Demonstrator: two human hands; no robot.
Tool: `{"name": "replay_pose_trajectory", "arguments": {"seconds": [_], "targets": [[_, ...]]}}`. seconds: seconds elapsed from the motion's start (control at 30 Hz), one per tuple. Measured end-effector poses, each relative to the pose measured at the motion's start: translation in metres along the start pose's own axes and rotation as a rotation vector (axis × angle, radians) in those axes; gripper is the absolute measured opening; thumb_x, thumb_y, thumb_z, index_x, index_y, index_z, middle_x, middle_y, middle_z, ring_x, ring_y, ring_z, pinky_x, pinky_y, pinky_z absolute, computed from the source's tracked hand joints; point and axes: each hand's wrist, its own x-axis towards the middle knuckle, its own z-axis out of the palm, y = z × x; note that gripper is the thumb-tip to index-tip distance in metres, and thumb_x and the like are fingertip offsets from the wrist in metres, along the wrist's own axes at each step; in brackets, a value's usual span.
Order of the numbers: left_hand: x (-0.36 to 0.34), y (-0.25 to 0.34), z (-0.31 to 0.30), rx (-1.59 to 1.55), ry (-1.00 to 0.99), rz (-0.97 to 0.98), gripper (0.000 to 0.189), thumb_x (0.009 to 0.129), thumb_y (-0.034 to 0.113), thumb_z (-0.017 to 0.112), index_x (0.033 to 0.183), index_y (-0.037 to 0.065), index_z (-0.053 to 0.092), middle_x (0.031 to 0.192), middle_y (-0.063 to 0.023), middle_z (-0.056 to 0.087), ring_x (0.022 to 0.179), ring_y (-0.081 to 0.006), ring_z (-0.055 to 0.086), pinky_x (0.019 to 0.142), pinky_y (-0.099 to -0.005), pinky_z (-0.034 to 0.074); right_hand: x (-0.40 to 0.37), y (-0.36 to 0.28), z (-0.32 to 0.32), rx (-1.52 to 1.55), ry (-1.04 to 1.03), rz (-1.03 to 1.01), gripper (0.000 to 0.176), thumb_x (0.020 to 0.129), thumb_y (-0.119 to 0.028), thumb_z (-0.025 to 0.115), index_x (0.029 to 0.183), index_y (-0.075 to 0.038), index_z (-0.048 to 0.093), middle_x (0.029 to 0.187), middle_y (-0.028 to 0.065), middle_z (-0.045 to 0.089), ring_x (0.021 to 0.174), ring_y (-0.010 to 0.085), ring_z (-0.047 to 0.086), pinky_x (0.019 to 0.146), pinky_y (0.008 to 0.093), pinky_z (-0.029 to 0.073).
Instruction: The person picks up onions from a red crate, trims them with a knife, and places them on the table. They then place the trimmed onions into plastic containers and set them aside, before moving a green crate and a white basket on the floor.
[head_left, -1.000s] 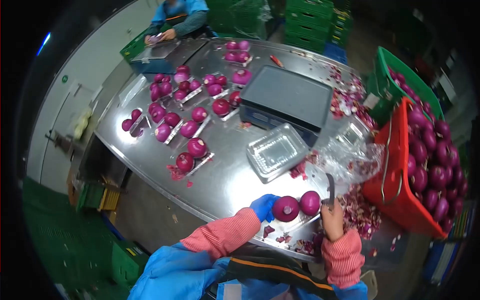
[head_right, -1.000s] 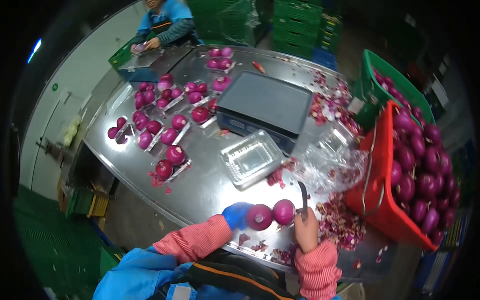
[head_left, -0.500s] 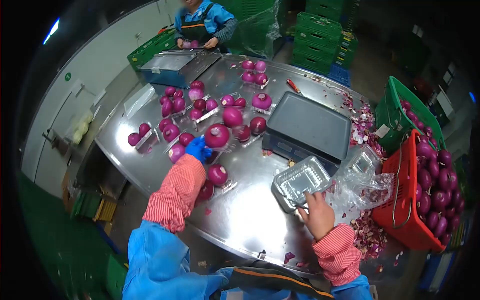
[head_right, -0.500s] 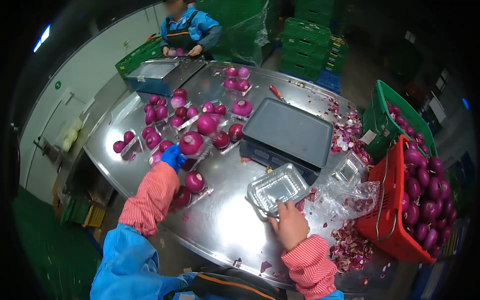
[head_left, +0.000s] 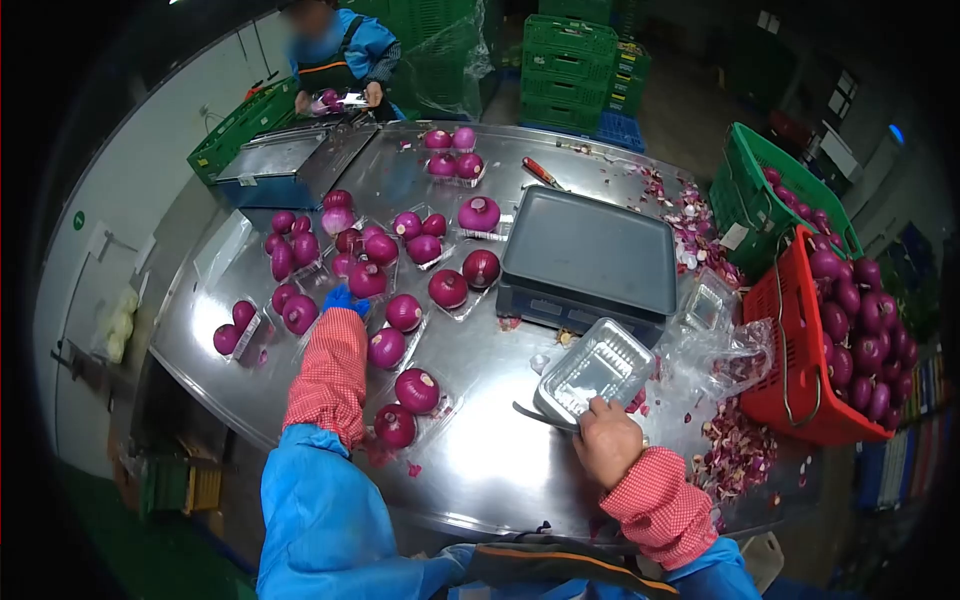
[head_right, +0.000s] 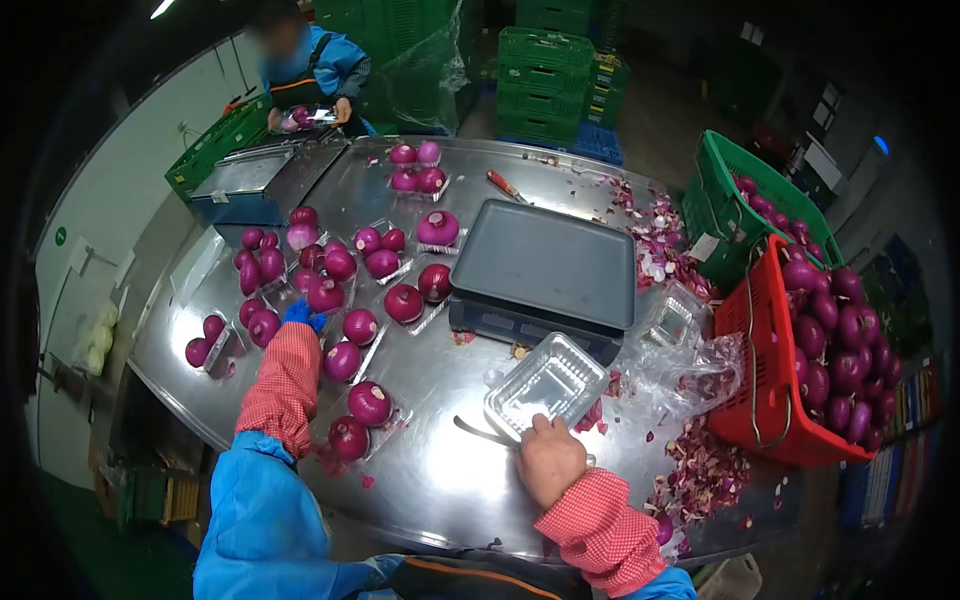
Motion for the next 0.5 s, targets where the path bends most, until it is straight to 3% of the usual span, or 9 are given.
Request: {"name": "replay_pose_trajectory", "arguments": {"seconds": [0.07,0.13,0.2,0.33,0.37,0.4,0.5], "targets": [[-0.014,0.016,0.008,-0.009,0.052,-0.179,0.040,0.093,0.021,0.063,0.129,0.018,0.047,0.109,-0.0168,0.061,0.071,-0.0372,0.067,0.052,-0.0451,0.056,-0.006,0.000,-0.001,0.020,0.057,-0.005,0.012,0.071,-0.011,0.068,0.080,-0.003,0.067,0.093,0.0099,0.060,0.089,0.0273,0.061,0.071,0.0360,0.055],[0.065,-0.034,-0.037,-0.050,-0.021,-0.059,0.054,0.089,0.023,0.067,0.136,0.023,0.041,0.111,-0.0200,0.057,0.073,-0.0426,0.065,0.051,-0.0513,0.054,-0.005,0.001,-0.006,-0.022,0.080,-0.034,0.008,0.069,-0.004,0.064,0.078,-0.004,0.066,0.090,0.0097,0.060,0.088,0.0272,0.060,0.069,0.0335,0.055],[-0.027,0.009,0.001,0.207,0.139,-0.120,0.065,0.088,0.034,0.065,0.144,0.020,0.034,0.114,-0.0214,0.058,0.068,-0.0344,0.061,0.056,-0.0514,0.052,-0.010,0.004,-0.002,-0.029,0.148,-0.032,0.008,0.070,-0.003,0.061,0.077,-0.004,0.066,0.088,0.0091,0.059,0.088,0.0259,0.060,0.067,0.0319,0.055],[0.022,-0.028,-0.043,0.195,0.004,0.259,0.077,0.085,0.019,0.072,0.148,0.018,0.028,0.110,-0.0203,0.060,0.072,-0.0239,0.059,0.059,-0.0424,0.048,-0.037,0.014,-0.031,0.036,0.287,-0.075,0.005,0.071,-0.008,0.060,0.075,-0.006,0.062,0.084,0.0068,0.056,0.082,0.0231,0.058,0.063,0.0302,0.053],[0.061,-0.043,-0.067,0.298,0.015,0.396,0.075,0.084,0.011,0.073,0.147,0.015,0.032,0.110,-0.0178,0.060,0.078,-0.0213,0.059,0.064,-0.0388,0.049,-0.049,0.018,-0.038,0.064,0.320,-0.059,0.005,0.071,-0.008,0.060,0.075,-0.006,0.060,0.083,0.0064,0.054,0.081,0.0228,0.057,0.062,0.0305,0.052],[0.020,-0.025,-0.062,0.293,-0.041,0.436,0.070,0.085,0.011,0.073,0.145,0.011,0.036,0.113,-0.0171,0.060,0.088,-0.0218,0.059,0.073,-0.0349,0.050,-0.061,0.027,-0.044,0.082,0.359,-0.037,0.004,0.071,-0.008,0.060,0.075,-0.007,0.059,0.082,0.0060,0.053,0.080,0.0226,0.057,0.061,0.0308,0.052],[-0.050,0.003,-0.041,0.316,-0.175,0.601,0.055,0.092,0.007,0.061,0.143,0.010,0.040,0.119,-0.0148,0.060,0.104,-0.0226,0.059,0.087,-0.0350,0.050,-0.112,0.058,-0.047,0.092,0.411,-0.029,0.006,0.072,-0.010,0.060,0.076,-0.007,0.056,0.081,0.0060,0.051,0.077,0.0215,0.055,0.060,0.0319,0.050]]}}
